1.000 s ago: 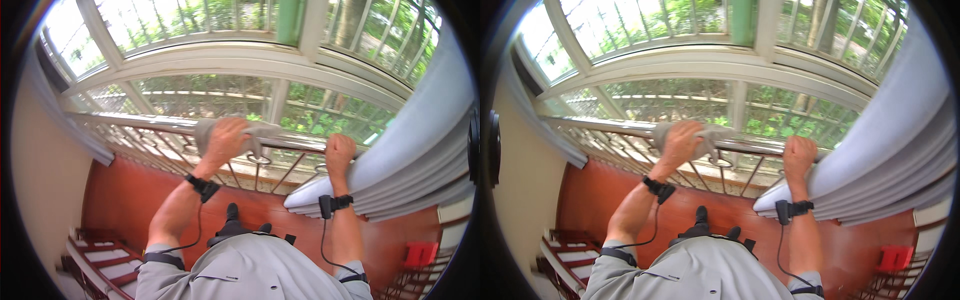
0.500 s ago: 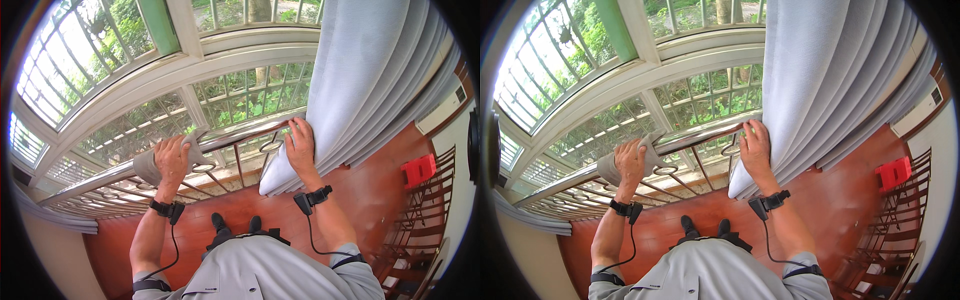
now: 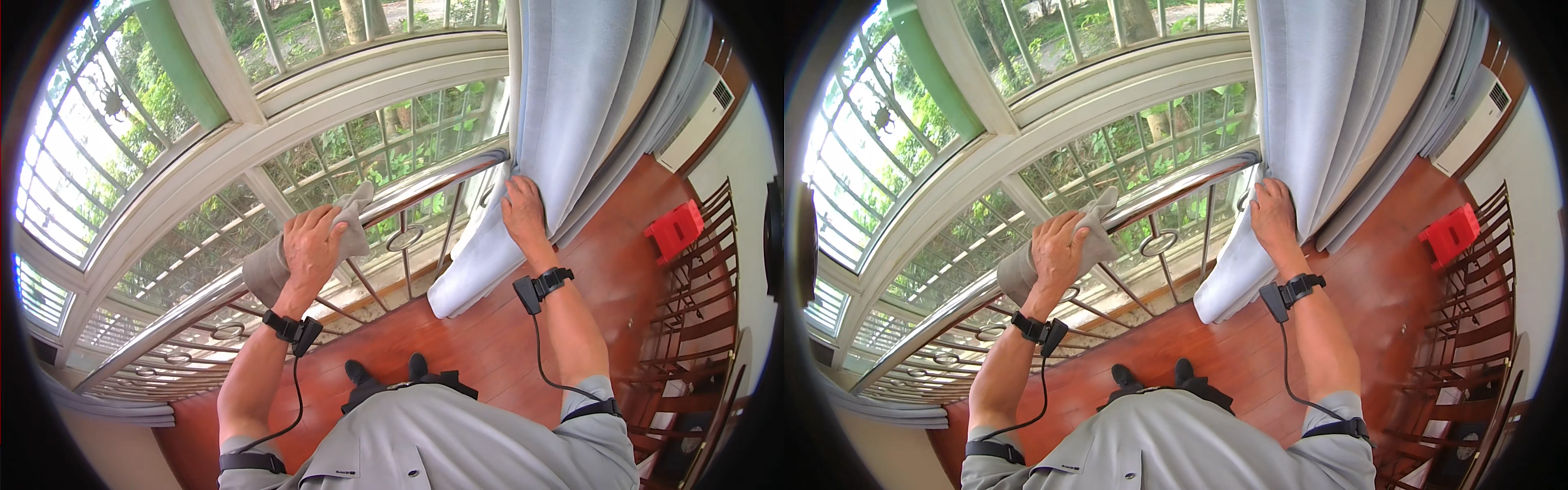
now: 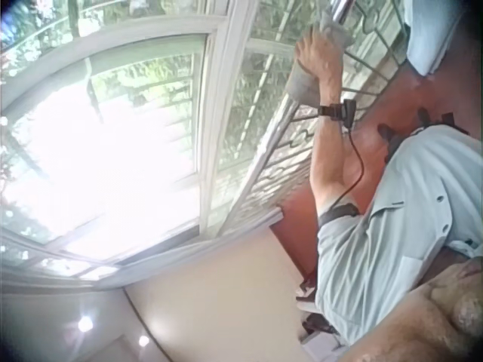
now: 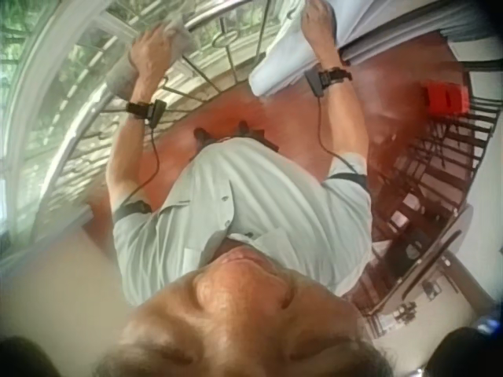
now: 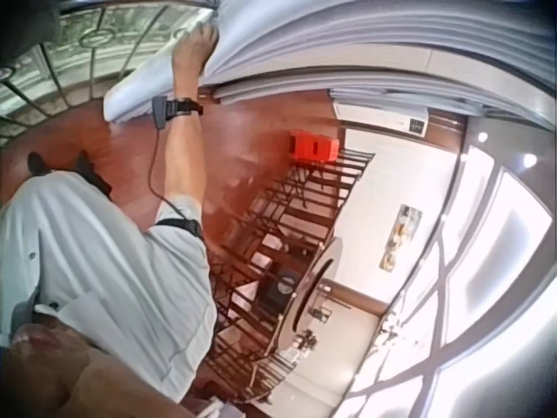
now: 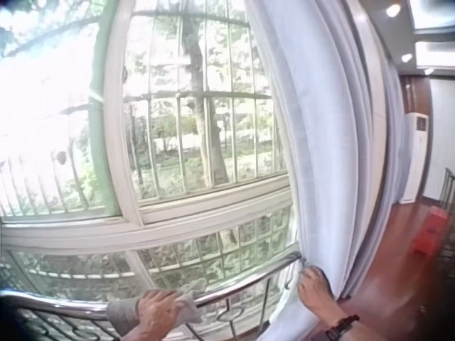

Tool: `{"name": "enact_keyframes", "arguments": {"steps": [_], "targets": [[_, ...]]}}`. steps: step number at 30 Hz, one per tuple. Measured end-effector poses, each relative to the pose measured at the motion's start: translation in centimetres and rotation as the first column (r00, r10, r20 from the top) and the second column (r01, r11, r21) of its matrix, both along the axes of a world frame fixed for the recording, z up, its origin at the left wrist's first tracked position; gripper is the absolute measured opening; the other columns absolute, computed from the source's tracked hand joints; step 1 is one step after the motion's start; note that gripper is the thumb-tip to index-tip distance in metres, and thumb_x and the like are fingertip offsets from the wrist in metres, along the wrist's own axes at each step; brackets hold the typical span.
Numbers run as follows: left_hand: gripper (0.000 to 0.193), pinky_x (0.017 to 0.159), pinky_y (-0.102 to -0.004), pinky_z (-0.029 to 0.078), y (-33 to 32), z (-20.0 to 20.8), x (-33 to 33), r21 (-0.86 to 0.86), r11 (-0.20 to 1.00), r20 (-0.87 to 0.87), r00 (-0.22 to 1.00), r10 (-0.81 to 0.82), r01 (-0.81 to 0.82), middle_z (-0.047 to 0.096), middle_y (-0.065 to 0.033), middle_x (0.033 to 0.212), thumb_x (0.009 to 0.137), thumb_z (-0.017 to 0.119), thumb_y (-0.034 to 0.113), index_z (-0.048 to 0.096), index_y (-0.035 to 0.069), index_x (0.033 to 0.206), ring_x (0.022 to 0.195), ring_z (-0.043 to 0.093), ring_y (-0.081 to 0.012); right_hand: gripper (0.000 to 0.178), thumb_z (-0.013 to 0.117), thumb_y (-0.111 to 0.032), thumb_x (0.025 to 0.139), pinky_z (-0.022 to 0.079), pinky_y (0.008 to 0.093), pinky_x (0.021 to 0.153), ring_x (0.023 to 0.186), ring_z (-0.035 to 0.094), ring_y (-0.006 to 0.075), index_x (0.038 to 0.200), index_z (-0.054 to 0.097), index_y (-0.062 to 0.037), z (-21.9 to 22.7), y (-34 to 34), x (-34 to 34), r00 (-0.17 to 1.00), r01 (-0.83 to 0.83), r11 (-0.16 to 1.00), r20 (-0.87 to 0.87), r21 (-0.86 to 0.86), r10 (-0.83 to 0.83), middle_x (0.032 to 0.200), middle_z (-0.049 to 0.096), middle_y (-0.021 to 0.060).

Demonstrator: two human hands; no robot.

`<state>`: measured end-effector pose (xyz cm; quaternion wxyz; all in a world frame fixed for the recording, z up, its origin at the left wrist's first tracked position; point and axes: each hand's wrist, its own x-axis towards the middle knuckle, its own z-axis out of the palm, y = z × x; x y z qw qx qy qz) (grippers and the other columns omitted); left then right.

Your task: The recorder is seen wiping a wall panel, then moves to wipe a metal security railing on a window.

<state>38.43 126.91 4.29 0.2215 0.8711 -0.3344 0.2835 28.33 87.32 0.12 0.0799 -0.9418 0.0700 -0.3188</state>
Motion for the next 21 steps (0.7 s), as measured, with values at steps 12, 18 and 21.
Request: {"name": "enact_keyframes", "arguments": {"steps": [12,18,21], "targets": [[0.032,0.091,-0.0451,0.042,-4.7,0.3,0.8,-0.034,0.994,-0.018,0.994,-0.108,0.107,0.069,-0.0082,0.112,0.091,0.064,0.033,0.071,0.007,0.108,0.106,0.061,-0.0294,0.032,0.063,-0.007,0.084,0.04,0.044,0.107,0.123,0.048,0.0372,0.113,0.063,0.0074,0.5,-2.7,-0.3,0.997,0.077,0.997,0.0,-0.02,-0.077,0.123,0.058,0.0206],[0.033,0.091,-0.0442,0.043,-6.5,0.8,0.6,-0.099,0.979,-0.034,0.982,-0.185,0.181,0.07,-0.0102,0.112,0.093,0.061,0.033,0.071,0.004,0.105,0.106,0.062,-0.0313,0.039,0.067,-0.006,0.082,0.041,0.0445,0.105,0.12,0.05,0.0374,0.117,0.06,0.0071,1.7,-2.5,0.1,0.992,0.088,0.994,-0.08,-0.068,-0.093,0.123,0.058,0.02],[0.033,0.09,-0.0437,0.043,-7.4,0.8,0.7,-0.164,0.961,-0.026,0.973,-0.23,0.223,0.071,-0.0104,0.108,0.094,0.061,0.033,0.071,0.004,0.102,0.104,0.063,-0.0313,0.039,0.067,-0.005,0.082,0.041,0.0441,0.105,0.118,0.05,0.0368,0.119,0.06,0.0058,2.5,-2.4,0.8,0.994,0.047,0.996,-0.092,-0.079,-0.055,0.123,0.058,0.019]]}}
